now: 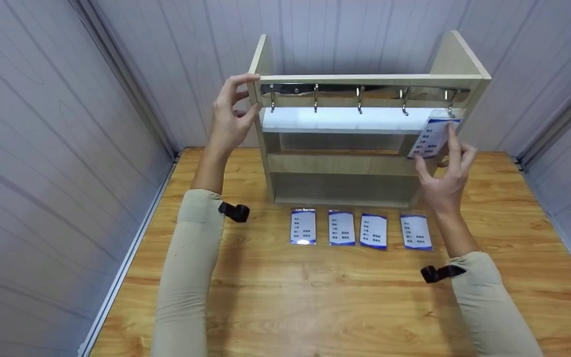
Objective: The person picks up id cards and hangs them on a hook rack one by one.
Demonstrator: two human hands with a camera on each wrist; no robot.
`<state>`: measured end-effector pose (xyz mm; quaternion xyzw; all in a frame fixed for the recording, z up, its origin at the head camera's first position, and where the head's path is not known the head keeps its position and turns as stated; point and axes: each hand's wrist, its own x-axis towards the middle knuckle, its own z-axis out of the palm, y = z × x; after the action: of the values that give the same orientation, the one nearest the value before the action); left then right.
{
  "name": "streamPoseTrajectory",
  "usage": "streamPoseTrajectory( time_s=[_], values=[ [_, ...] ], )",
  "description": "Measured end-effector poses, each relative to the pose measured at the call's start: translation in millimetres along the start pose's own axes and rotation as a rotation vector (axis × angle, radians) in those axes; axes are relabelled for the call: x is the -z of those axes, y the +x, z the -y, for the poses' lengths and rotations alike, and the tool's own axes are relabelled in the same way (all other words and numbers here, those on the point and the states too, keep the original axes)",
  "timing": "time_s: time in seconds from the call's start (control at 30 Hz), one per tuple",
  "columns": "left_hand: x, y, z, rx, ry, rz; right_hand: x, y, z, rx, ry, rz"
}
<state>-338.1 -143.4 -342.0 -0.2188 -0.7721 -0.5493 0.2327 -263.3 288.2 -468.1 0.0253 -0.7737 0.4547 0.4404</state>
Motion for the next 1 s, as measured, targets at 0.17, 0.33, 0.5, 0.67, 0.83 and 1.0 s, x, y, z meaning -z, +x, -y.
streamPoseTrajectory(
  time_s=[0.17, 0.33, 0.5, 0.67, 0.83, 1.0],
  values=[
    [-1.8, 0.7, 0.5, 0.003, 0.000, 0.006, 3, -8.0, -8, 0.037, 0.002, 0.006],
    [-2.9, 1.4, 0.0, 0.009, -0.007, 0.011, 5, -14.9, -11, 0.066, 0.004, 0.009],
    [-0.3, 0.7, -1.4, 0.009, -0.017, 0.015, 6, -25.9, -15, 0.069, 0.017, 0.034],
    [3.7, 1.9, -0.7, 0.000, -0.032, 0.003, 9, -37.7, -21, 0.056, -0.002, 0.069],
    [6.2, 5.1, 0.9, -0.019, -0.037, 0.003, 14, -47.9, -28, 0.046, -0.022, 0.092],
    [8.2, 9.3, -0.8, -0.035, -0.012, 0.021, 18, -57.8, -35, 0.053, -0.024, 0.107]
  ],
)
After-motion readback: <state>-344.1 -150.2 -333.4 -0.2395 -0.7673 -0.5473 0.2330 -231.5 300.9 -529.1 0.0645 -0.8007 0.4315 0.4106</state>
